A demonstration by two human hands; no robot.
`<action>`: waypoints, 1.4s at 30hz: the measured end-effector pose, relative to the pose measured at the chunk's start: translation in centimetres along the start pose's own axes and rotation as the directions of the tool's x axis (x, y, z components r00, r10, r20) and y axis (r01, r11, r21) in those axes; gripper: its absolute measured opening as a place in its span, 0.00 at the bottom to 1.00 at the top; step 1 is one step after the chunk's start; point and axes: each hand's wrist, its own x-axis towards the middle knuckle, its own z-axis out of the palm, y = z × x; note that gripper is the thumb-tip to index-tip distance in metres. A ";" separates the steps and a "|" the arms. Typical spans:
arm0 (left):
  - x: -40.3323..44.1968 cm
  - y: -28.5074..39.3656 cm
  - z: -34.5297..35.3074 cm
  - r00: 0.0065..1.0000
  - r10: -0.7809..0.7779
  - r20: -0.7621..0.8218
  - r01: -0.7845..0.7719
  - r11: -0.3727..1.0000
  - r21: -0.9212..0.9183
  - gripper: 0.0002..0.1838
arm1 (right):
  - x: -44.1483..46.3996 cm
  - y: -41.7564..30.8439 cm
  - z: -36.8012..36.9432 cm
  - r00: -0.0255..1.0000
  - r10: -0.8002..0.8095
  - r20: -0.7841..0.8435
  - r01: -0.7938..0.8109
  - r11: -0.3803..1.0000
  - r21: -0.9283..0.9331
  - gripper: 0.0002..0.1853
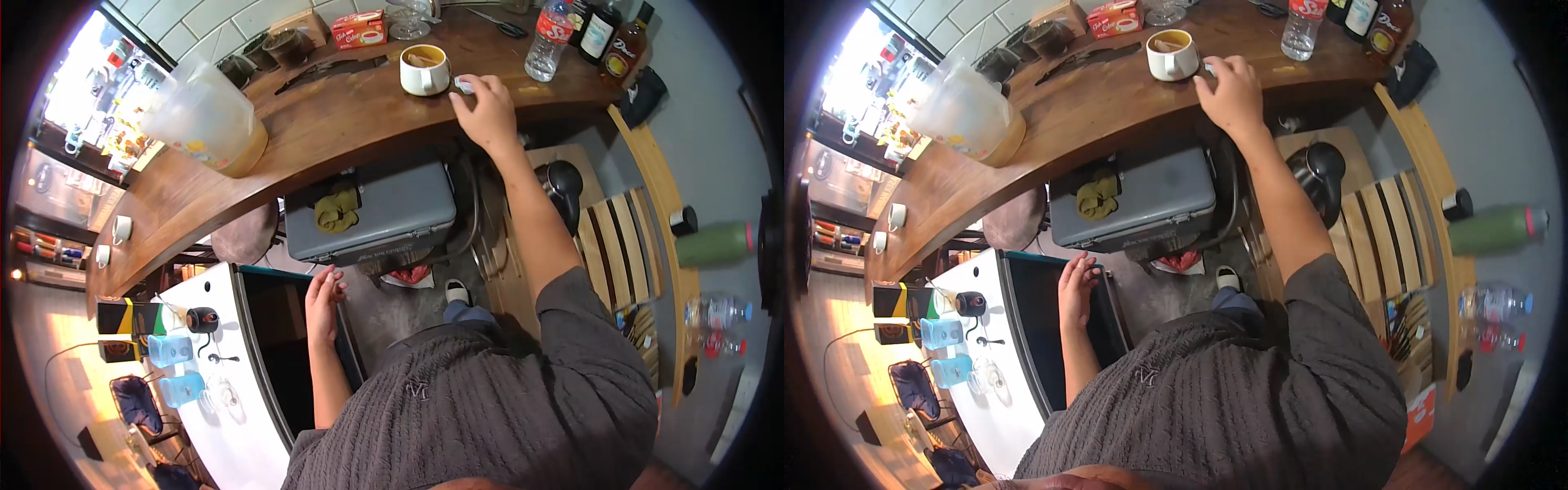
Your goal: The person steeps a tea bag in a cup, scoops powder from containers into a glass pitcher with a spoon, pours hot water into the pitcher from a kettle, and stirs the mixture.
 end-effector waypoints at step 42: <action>3.0 -0.3 -0.1 0.990 -0.056 -0.128 0.034 0.985 -0.168 0.20 | 19.4 -0.8 2.2 0.879 -0.162 0.448 -0.194 0.737 0.648 0.10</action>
